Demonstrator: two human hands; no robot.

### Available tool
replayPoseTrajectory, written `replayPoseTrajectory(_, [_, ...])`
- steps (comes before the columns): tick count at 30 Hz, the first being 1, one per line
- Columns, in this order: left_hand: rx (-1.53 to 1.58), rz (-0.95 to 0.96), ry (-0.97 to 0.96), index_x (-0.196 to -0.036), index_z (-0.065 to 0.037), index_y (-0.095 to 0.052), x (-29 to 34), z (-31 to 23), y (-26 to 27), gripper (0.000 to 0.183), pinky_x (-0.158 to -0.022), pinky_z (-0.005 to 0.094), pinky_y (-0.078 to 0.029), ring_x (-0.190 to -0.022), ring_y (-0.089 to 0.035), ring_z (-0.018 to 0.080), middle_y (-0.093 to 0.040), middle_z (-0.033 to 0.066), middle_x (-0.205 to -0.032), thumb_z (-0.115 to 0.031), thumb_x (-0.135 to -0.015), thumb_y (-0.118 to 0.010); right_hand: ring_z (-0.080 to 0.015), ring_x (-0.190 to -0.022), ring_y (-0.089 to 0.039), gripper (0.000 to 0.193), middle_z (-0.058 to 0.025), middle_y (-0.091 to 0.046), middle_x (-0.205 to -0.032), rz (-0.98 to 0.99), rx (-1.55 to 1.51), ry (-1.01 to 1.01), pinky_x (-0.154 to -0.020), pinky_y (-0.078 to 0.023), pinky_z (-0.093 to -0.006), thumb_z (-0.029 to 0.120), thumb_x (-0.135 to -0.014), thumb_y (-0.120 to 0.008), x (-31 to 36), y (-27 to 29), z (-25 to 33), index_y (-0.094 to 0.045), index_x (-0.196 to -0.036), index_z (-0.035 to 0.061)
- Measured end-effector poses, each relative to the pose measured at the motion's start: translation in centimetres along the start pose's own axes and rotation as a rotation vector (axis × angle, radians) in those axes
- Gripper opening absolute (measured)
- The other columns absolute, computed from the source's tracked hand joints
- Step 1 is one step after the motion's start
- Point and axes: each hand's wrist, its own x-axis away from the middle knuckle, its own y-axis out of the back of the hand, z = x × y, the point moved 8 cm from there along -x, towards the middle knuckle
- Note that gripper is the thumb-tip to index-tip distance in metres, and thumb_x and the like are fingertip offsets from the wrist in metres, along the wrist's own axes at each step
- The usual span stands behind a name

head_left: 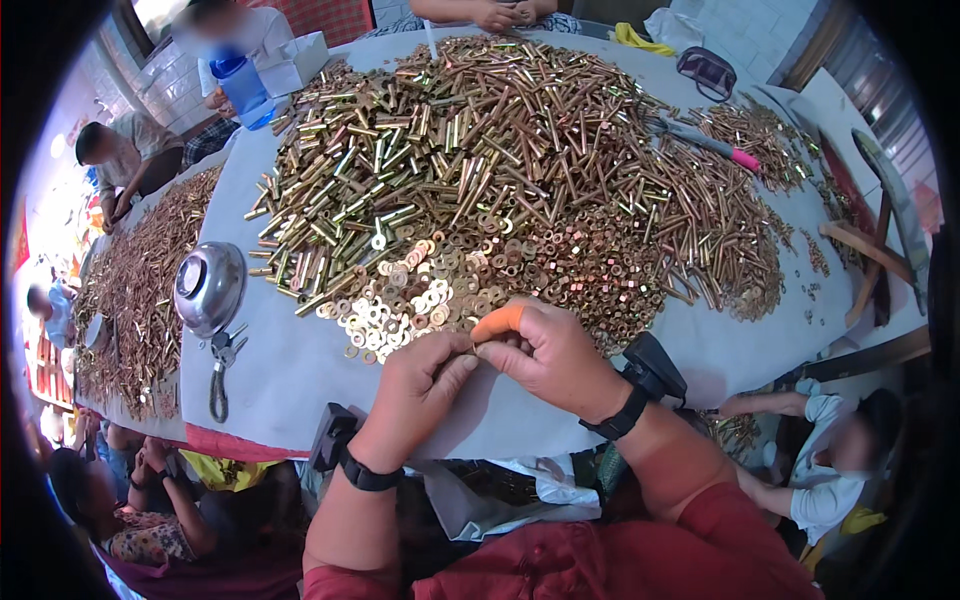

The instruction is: The person picks up a bolt and slides a washer onto it by hand, then screws a nut onto the bolt. This process is repeated multiple times, with the person holding the finished assemblies in their other hand.

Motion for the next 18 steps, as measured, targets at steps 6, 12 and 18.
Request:
replayPoseTrajectory(6, [0.22,-0.041,0.133,-0.099,0.0,-0.061,0.4,0.9,0.5,0.008,-0.07,0.0247,-0.046,-0.076,-0.053,0.0091,-0.06,0.0006,-0.081,-0.007,-0.095,-0.06,-0.0107,-0.071,-0.061,0.028,-0.0059,-0.065,-0.086,-0.171,0.034,-0.155,-0.064,-0.05,-0.0258,0.005,-0.086,-0.066,0.2,4.6,0.4,-0.064,-0.115,0.0052])
replayPoseTrajectory(12, [0.203,-0.133,0.173,-0.102,-0.004,-0.06,0.3,2.1,0.8,0.009,-0.054,0.0184,-0.036,-0.062,-0.044,0.0022,-0.057,-0.005,-0.079,-0.012,-0.099,-0.056,-0.0107,-0.068,-0.059,0.026,-0.0058,-0.065,-0.083,-0.224,0.056,-0.172,-0.062,-0.049,-0.0258,0.006,-0.087,-0.066,0.3,6.6,0.9,-0.066,-0.113,0.0041])
replayPoseTrajectory(18, [0.251,-0.128,0.227,-0.101,-0.004,-0.059,0.1,2.2,0.8,0.009,-0.052,0.0184,-0.035,-0.058,-0.043,0.0025,-0.058,-0.0035,-0.078,-0.012,-0.099,-0.055,-0.0137,-0.069,-0.062,0.026,-0.0077,-0.066,-0.083,-0.242,0.075,-0.152,-0.063,-0.05,-0.0264,0.005,-0.086,-0.065,0.7,6.9,1.7,-0.066,-0.113,0.0029])
